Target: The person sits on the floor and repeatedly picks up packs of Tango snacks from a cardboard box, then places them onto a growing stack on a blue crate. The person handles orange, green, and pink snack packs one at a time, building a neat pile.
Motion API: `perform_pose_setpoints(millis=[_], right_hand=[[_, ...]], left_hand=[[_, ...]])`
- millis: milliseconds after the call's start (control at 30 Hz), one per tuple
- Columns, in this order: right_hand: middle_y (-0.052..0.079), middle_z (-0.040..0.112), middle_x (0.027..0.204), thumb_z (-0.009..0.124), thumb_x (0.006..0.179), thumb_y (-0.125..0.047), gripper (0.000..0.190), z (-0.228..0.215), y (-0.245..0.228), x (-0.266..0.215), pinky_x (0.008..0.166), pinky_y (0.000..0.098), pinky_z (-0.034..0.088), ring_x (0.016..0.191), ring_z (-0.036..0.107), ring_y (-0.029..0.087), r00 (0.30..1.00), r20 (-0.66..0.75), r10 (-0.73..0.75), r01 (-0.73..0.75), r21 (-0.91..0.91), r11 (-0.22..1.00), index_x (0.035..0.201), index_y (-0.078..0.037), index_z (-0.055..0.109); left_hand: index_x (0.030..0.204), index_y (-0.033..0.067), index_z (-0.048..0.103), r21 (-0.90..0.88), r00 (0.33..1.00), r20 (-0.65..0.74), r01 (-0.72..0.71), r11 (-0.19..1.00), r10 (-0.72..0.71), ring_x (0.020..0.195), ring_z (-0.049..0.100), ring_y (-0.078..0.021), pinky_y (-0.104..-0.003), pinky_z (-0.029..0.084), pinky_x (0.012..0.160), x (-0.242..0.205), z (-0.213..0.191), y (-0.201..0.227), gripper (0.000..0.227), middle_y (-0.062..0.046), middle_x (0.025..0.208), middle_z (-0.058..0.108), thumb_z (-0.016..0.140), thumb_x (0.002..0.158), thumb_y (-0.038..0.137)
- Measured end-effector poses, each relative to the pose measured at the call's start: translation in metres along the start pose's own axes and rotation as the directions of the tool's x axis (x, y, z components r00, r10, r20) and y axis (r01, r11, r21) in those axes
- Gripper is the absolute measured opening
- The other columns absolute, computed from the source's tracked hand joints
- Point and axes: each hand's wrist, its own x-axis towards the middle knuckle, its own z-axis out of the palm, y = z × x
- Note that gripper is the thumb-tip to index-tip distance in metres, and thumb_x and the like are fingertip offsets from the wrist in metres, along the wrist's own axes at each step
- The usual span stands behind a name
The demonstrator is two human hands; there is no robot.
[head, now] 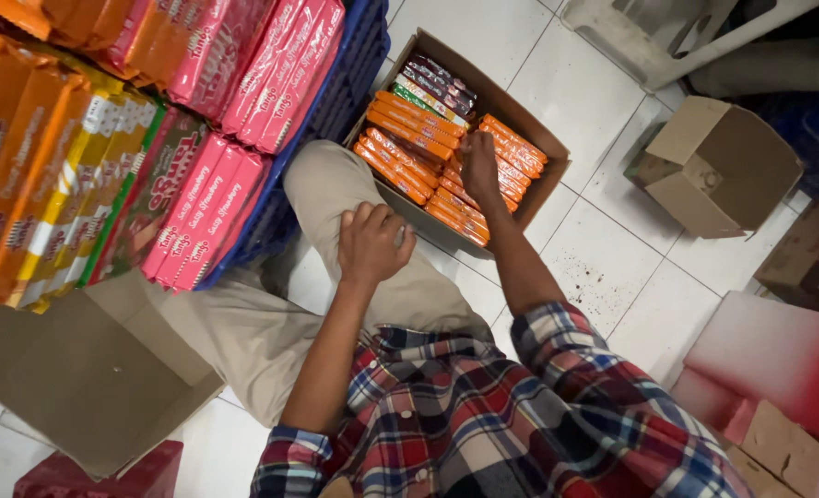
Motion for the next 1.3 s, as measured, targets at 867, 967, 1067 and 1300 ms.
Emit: perform_pose_setpoints(millis=[867,967,1067,1300], right_hand=[[0.025,0.063,0.123,0.084,0.071,-0.023,0.084,-0.088,-0.189,-0.100,0.093,0.0620,0.052,0.110,0.063,0.055,0.587,0.533,-0.609,0.809,-0.373,0.454,0.148,-0.022,0.050],[0.025,0.066,0.119,0.092,0.063,-0.017,0.090,-0.115,-0.250,-0.145,0.088,0.0575,0.054,0.110,0.065,0.051,0.451,0.525,-0.722,0.887,-0.175,0.427,0.146,-0.014,0.058],[0.026,0.061,0.126,0.096,0.067,-0.015,0.087,-0.124,-0.282,-0.163,0.089,0.0518,0.056,0.115,0.065,0.047,0.368,0.473,-0.801,0.901,0.030,0.432,0.143,-0.001,0.057],[0.020,0.046,0.157,0.070,0.093,-0.048,0.084,-0.097,-0.290,-0.179,0.095,0.0396,0.060,0.122,0.054,0.020,0.528,0.032,-0.849,0.757,0.435,0.488,0.160,-0.016,0.029]], left_hand=[[0.122,0.0110,0.063,-0.509,0.972,0.039,0.220,0.832,-0.233,0.117,0.056,-0.0385,-0.046,0.045,0.097,0.044,-0.014,-0.016,0.070,-0.015,0.123,0.057,0.090,0.064,0.041],[0.149,-0.0029,0.045,-0.684,0.987,0.136,0.157,0.712,-0.086,0.137,0.045,-0.0565,-0.058,0.036,0.117,0.103,-0.087,0.000,0.113,-0.035,0.143,0.049,0.097,0.059,0.042],[0.155,0.0014,0.038,-0.713,0.992,0.116,0.051,0.699,0.047,0.133,0.051,-0.0553,-0.060,0.039,0.115,0.137,-0.130,0.011,0.120,-0.034,0.139,0.055,0.097,0.060,0.044],[0.150,0.0159,0.042,-0.737,0.973,0.087,0.207,0.644,-0.214,0.127,0.065,-0.0195,-0.035,0.055,0.106,0.171,-0.260,0.026,0.087,-0.008,0.144,0.063,0.077,0.077,0.047]])
